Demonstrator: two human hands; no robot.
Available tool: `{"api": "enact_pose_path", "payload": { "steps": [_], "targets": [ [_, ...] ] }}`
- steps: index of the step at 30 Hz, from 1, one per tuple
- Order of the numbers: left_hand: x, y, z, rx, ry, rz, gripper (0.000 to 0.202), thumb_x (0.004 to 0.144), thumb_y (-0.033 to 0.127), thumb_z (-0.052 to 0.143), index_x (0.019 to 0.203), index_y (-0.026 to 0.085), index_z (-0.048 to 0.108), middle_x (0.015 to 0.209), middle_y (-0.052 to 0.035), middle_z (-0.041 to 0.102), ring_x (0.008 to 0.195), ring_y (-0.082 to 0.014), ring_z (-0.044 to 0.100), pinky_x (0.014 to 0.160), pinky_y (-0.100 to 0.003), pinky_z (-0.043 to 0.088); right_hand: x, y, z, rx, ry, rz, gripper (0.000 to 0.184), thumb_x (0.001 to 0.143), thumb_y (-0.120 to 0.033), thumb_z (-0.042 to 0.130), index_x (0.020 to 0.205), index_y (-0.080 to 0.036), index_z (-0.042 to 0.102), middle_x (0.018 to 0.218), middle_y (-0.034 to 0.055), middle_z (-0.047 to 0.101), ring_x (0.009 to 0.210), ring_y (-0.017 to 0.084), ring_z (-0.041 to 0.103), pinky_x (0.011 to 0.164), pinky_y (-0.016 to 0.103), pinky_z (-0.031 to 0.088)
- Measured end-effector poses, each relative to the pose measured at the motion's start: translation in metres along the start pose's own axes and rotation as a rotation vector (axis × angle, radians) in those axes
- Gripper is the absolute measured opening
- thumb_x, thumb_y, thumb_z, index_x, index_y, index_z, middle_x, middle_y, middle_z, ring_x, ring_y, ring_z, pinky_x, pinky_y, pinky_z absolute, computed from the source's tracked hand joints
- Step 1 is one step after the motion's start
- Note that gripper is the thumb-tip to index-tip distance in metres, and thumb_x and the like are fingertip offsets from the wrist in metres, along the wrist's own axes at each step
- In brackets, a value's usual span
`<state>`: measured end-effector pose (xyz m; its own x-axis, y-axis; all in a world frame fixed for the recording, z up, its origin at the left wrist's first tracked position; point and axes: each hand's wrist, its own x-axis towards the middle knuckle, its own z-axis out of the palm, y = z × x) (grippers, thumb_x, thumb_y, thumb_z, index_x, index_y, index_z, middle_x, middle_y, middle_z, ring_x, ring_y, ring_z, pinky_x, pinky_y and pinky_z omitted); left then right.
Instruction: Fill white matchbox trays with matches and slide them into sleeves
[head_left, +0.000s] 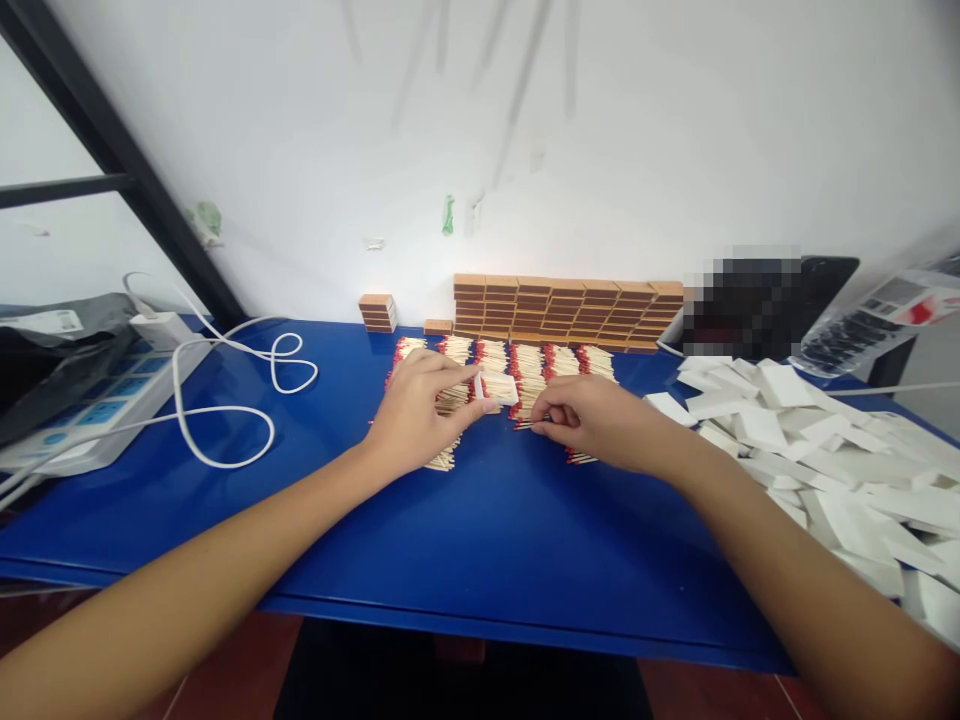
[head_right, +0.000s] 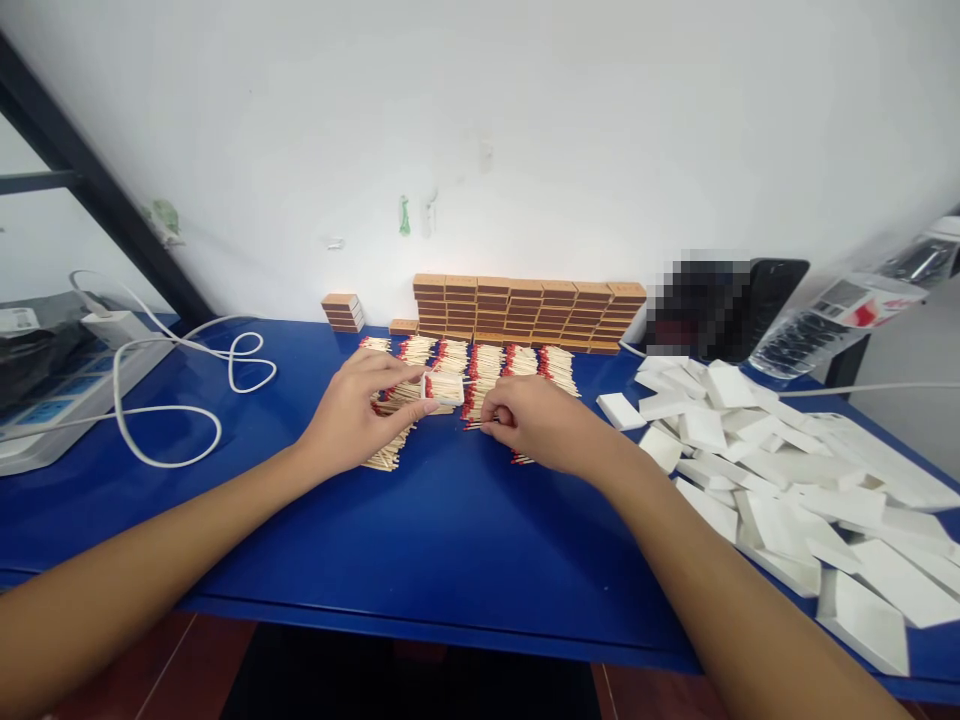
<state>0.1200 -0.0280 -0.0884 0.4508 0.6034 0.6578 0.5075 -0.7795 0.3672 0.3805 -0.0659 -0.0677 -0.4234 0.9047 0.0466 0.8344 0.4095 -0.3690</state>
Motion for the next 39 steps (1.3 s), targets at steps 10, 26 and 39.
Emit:
{"api": "enact_pose_path", "payload": {
  "steps": [10, 26, 39],
  "targets": [
    [0.0, -0.001, 0.0, 0.008, -0.019, 0.01, 0.043, 0.088, 0.051, 0.08, 0.115, 0.018, 0.079, 0.1, -0.0089, 0.077, 0.099, -0.0264, 0.064, 0.094, -0.045, 0.052, -0.003, -0.003, -0.001, 0.063, -0.106, 0.047, 0.014, 0.094, -0.023, 0.058, 0.089, -0.02, 0.07, 0.072, 0.0007, 0.067, 0.061, 0.015, 0.056, 0.057, 0.028, 0.039],
    [-0.003, 0.008, 0.001, -0.085, -0.117, 0.052, 0.04, 0.087, 0.044, 0.082, 0.121, 0.022, 0.077, 0.102, -0.0078, 0.075, 0.104, -0.027, 0.064, 0.096, -0.046, 0.05, 0.001, -0.017, 0.013, 0.159, 0.358, -0.11, 0.012, 0.099, -0.029, 0.06, 0.092, -0.021, 0.066, 0.079, 0.0019, 0.061, 0.068, 0.015, 0.052, 0.062, 0.029, 0.04],
    [-0.001, 0.006, 0.0, -0.063, -0.049, 0.04, 0.037, 0.088, 0.044, 0.081, 0.117, 0.021, 0.078, 0.098, -0.0077, 0.075, 0.098, -0.0258, 0.065, 0.093, -0.044, 0.051, -0.003, -0.015, -0.003, 0.086, 0.371, -0.028, 0.017, 0.096, -0.032, 0.06, 0.089, -0.021, 0.07, 0.076, 0.0033, 0.064, 0.066, 0.017, 0.053, 0.063, 0.03, 0.041]
  ]
}}
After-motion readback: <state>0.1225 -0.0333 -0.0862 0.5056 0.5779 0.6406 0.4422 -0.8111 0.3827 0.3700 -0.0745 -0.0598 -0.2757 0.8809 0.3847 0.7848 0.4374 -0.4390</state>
